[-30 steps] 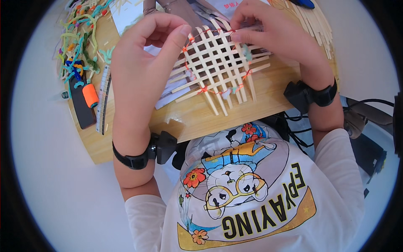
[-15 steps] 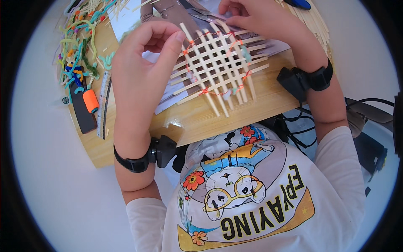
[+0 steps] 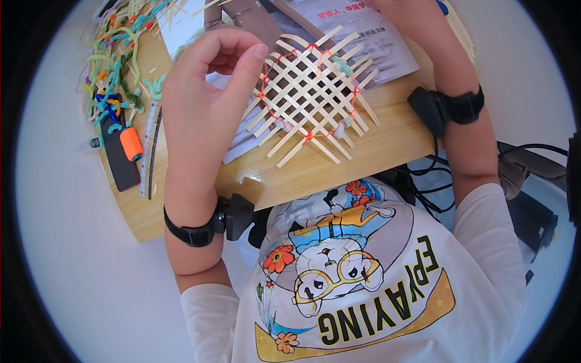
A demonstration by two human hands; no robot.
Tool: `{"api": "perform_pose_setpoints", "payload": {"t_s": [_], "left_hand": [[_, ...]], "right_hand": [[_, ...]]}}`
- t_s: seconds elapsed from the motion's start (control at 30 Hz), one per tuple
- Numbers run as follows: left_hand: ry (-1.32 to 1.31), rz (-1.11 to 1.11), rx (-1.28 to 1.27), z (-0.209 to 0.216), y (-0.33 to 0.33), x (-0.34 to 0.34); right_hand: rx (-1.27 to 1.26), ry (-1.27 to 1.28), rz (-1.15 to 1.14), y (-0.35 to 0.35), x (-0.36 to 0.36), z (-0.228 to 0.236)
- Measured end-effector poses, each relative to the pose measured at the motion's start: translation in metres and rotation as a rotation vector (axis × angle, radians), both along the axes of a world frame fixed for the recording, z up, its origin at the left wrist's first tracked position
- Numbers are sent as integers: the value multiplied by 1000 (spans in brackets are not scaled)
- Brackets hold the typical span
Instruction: The recorder is weaving thin wooden or bamboo strips together using orange thread to create a decorative lattice item.
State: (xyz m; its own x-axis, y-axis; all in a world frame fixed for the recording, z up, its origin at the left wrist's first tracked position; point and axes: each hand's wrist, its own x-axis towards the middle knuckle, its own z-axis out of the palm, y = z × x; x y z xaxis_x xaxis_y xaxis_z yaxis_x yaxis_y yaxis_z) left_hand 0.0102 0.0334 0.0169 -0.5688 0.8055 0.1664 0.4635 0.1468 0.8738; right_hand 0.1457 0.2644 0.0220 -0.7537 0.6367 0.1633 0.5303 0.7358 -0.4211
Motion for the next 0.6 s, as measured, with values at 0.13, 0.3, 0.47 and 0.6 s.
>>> {"api": "perform_pose_setpoints", "payload": {"t_s": [0.13, 0.3, 0.47, 0.6], "left_hand": [[9, -9, 1, -1, 0, -1], [-2, 3, 20, -2, 1, -1], [20, 24, 2, -4, -3, -1], [-8, 4, 17, -3, 1, 1]], "right_hand": [[-218, 298, 743, -20, -5, -5], [5, 205, 788, -56, 8, -26], [-21, -10, 643, -56, 10, 5], [-7, 178, 539, -54, 7, 11]]}}
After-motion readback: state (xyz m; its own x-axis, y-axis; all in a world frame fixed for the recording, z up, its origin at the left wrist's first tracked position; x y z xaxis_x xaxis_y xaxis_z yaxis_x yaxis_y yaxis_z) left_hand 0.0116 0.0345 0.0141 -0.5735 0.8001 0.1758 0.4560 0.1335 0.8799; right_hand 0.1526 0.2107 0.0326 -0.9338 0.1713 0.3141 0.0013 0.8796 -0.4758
